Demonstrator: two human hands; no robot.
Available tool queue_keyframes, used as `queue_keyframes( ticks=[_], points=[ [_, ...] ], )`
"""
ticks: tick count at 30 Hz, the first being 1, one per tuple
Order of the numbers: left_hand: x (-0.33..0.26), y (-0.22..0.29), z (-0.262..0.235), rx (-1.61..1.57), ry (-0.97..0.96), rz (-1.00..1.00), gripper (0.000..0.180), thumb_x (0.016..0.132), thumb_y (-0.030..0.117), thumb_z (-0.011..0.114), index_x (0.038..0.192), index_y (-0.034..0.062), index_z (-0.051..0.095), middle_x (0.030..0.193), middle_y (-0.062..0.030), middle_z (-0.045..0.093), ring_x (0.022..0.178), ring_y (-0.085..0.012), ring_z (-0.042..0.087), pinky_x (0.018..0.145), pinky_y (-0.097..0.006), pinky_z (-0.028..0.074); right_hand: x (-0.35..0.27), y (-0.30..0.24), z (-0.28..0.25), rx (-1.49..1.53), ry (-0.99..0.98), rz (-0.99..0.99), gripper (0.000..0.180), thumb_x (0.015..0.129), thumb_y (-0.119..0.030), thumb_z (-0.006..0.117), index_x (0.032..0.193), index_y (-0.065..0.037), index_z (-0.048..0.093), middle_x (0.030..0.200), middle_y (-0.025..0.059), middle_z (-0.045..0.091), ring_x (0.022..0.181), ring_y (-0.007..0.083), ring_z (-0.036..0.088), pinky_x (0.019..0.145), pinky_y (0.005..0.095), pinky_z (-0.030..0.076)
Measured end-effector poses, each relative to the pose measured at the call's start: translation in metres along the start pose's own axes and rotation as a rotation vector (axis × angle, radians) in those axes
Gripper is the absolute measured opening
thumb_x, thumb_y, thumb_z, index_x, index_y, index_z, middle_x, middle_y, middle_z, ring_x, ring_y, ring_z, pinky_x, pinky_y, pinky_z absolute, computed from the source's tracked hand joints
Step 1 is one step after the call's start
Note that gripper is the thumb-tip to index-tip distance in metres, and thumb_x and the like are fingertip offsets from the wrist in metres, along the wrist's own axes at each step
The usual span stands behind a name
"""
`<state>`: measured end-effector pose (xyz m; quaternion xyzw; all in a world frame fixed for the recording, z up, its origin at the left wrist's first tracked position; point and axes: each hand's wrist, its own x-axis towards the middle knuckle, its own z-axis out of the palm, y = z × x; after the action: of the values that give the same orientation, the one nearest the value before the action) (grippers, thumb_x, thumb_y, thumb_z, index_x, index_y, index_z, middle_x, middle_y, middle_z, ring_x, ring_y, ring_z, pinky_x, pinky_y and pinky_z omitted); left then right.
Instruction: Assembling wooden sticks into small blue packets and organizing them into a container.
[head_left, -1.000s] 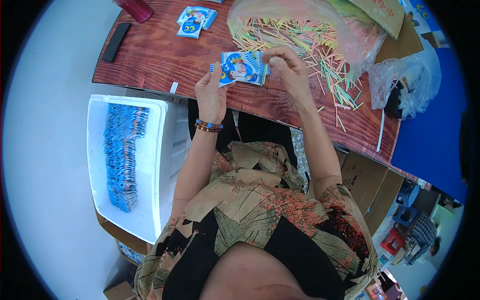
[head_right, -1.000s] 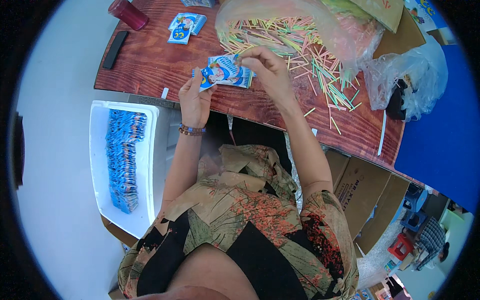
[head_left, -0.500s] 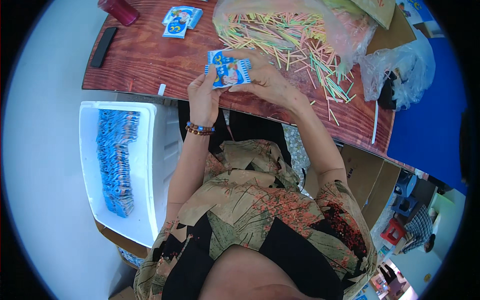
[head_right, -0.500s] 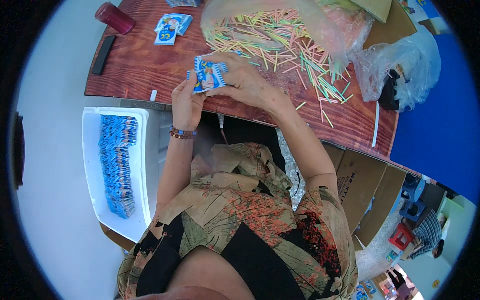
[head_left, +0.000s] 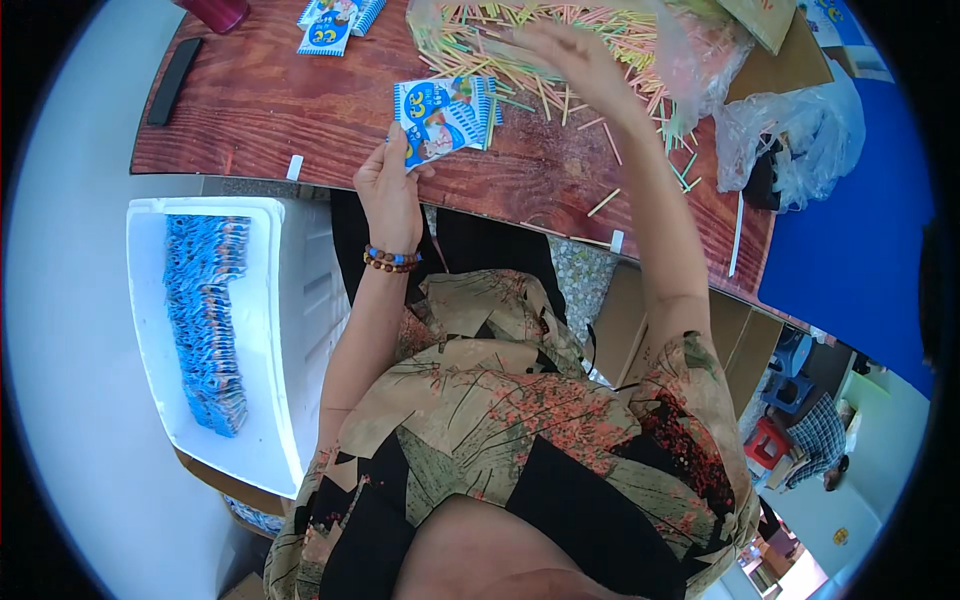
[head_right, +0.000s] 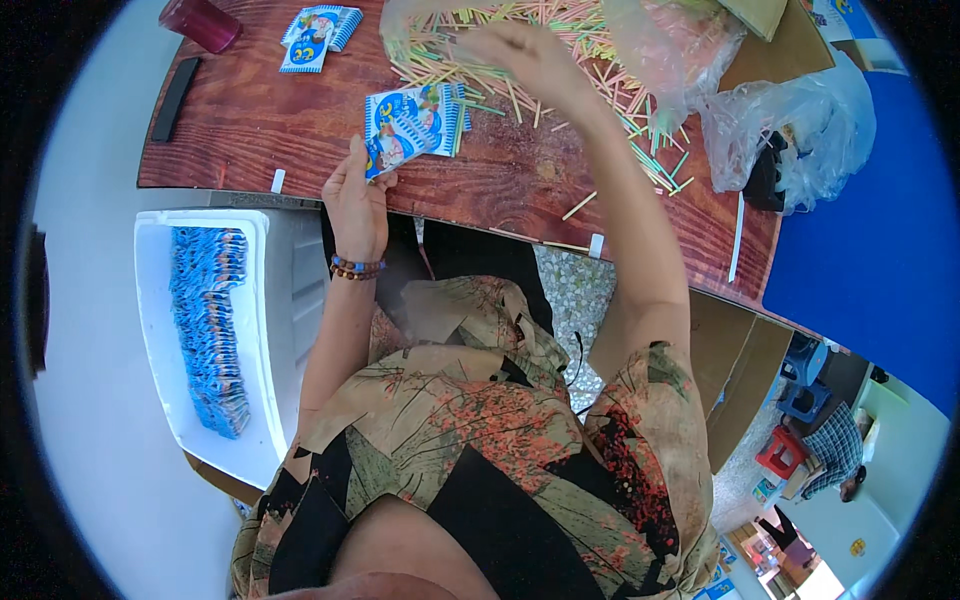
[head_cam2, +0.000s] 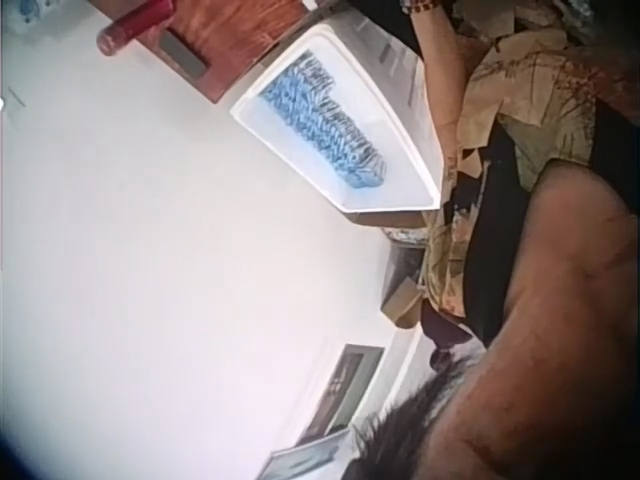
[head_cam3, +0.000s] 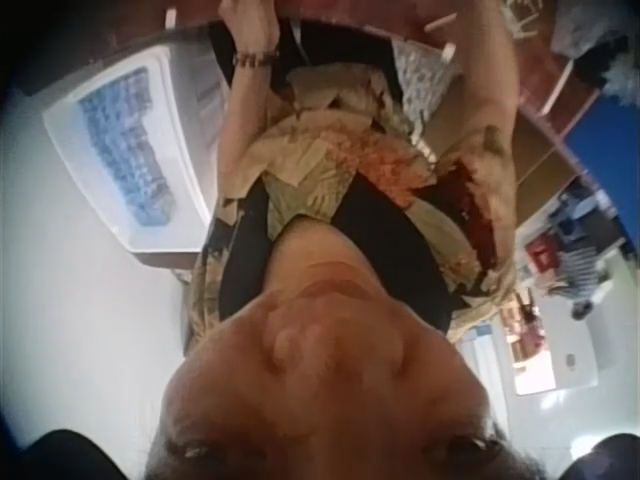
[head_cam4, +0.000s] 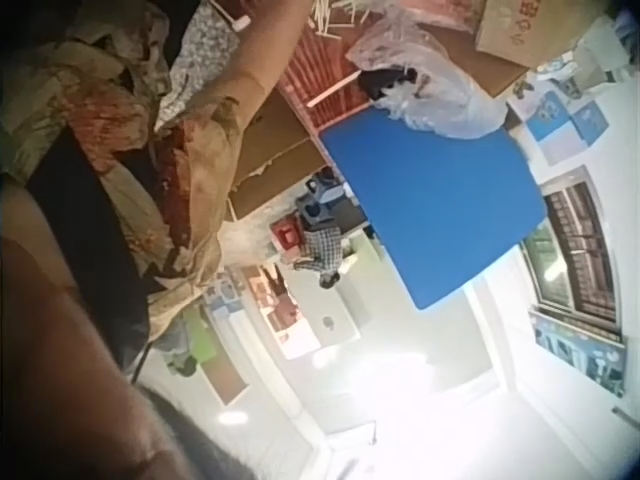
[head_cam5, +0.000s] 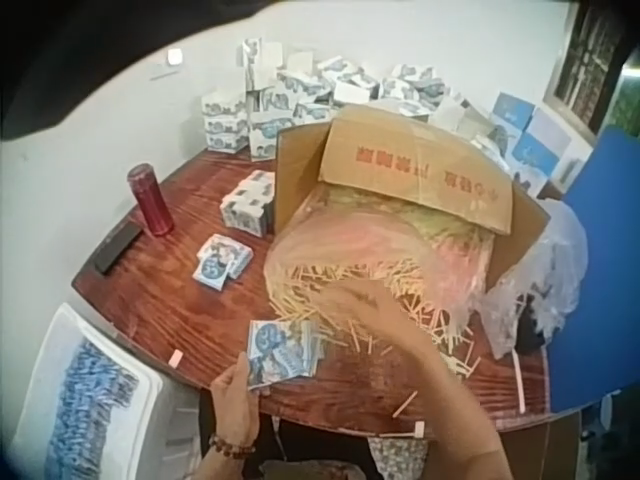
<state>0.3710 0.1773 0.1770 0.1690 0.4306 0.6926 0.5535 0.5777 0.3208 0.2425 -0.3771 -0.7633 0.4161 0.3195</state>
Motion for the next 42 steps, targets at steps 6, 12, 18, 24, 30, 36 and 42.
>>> queue_keyframes(
  ticks=[6, 12, 18, 24, 30, 36, 42],
  points=[
    [0.000, -0.001, 0.000, -0.005, -0.014, 0.005, 0.024, 0.094, 0.023, 0.056, 0.086, 0.0025, 0.066, 0.078, -0.0029, 0.066, 0.064, -0.0063, 0.056, 0.057, -0.022, 0.044, 0.084, -0.062, -0.047, -0.258, 0.038, -0.155, 0.027, 0.092, -0.022, 0.055, 0.099, 0.002, 0.066, 0.103, 0.0071, 0.064, 0.091, 0.0168, 0.060, 0.078, 0.0296, 0.047],
    [-0.001, 0.000, 0.001, 0.011, -0.038, 0.013, 0.025, 0.095, 0.023, 0.054, 0.085, 0.0022, 0.065, 0.078, -0.0036, 0.065, 0.064, -0.0076, 0.056, 0.057, -0.023, 0.044, 0.088, -0.065, -0.054, 0.224, -0.052, -0.170, 0.018, 0.088, -0.013, 0.058, 0.093, 0.002, 0.065, 0.097, 0.0056, 0.065, 0.092, 0.0137, 0.059, 0.083, 0.0271, 0.045],
    [-0.002, -0.001, -0.005, 0.040, -0.069, 0.014, 0.024, 0.096, 0.022, 0.053, 0.089, 0.0018, 0.065, 0.081, -0.0034, 0.065, 0.067, -0.0066, 0.057, 0.060, -0.023, 0.045, 0.083, 0.027, -0.038, -0.382, 0.038, -0.651, 0.020, 0.083, -0.014, 0.062, 0.099, -0.002, 0.066, 0.107, 0.0120, 0.064, 0.096, 0.0250, 0.061, 0.086, 0.0338, 0.046],
    [-0.005, 0.002, -0.008, 0.028, -0.015, 0.002, 0.022, 0.096, 0.020, 0.053, 0.093, 0.0018, 0.065, 0.090, -0.0015, 0.066, 0.078, -0.0047, 0.059, 0.068, -0.022, 0.047, 0.107, 0.042, -0.004, -0.418, 0.477, -0.052, 0.029, 0.089, -0.020, 0.052, 0.111, -0.001, 0.058, 0.115, 0.0188, 0.059, 0.109, 0.0320, 0.054, 0.095, 0.0382, 0.039],
    [-0.001, -0.006, 0.009, -0.038, -0.063, -0.074, 0.023, 0.096, 0.020, 0.053, 0.096, 0.0001, 0.065, 0.094, -0.0022, 0.066, 0.082, -0.0054, 0.060, 0.073, -0.022, 0.048, 0.167, 0.159, -0.027, -1.059, 0.308, -0.068, 0.038, 0.089, -0.021, 0.048, 0.122, -0.004, 0.052, 0.124, 0.0197, 0.052, 0.115, 0.0326, 0.050, 0.099, 0.0403, 0.037],
    [-0.006, 0.009, -0.003, -0.058, -0.001, -0.058, 0.023, 0.095, 0.020, 0.054, 0.097, -0.0011, 0.065, 0.095, -0.0031, 0.066, 0.084, -0.0057, 0.060, 0.075, -0.023, 0.049, 0.168, 0.115, 0.008, -1.053, 0.272, 0.110, 0.038, 0.090, -0.019, 0.045, 0.124, -0.003, 0.050, 0.128, 0.0232, 0.046, 0.120, 0.0324, 0.046, 0.102, 0.0401, 0.036],
    [-0.004, 0.005, -0.010, -0.084, 0.000, -0.039, 0.022, 0.095, 0.019, 0.055, 0.098, -0.0006, 0.065, 0.096, -0.0033, 0.066, 0.084, -0.0061, 0.060, 0.075, -0.023, 0.049, 0.119, 0.052, -0.002, -0.834, 0.279, -0.021, 0.036, 0.083, -0.023, 0.063, 0.112, -0.002, 0.058, 0.115, 0.0221, 0.056, 0.110, 0.0328, 0.053, 0.093, 0.0423, 0.042]
  ],
)
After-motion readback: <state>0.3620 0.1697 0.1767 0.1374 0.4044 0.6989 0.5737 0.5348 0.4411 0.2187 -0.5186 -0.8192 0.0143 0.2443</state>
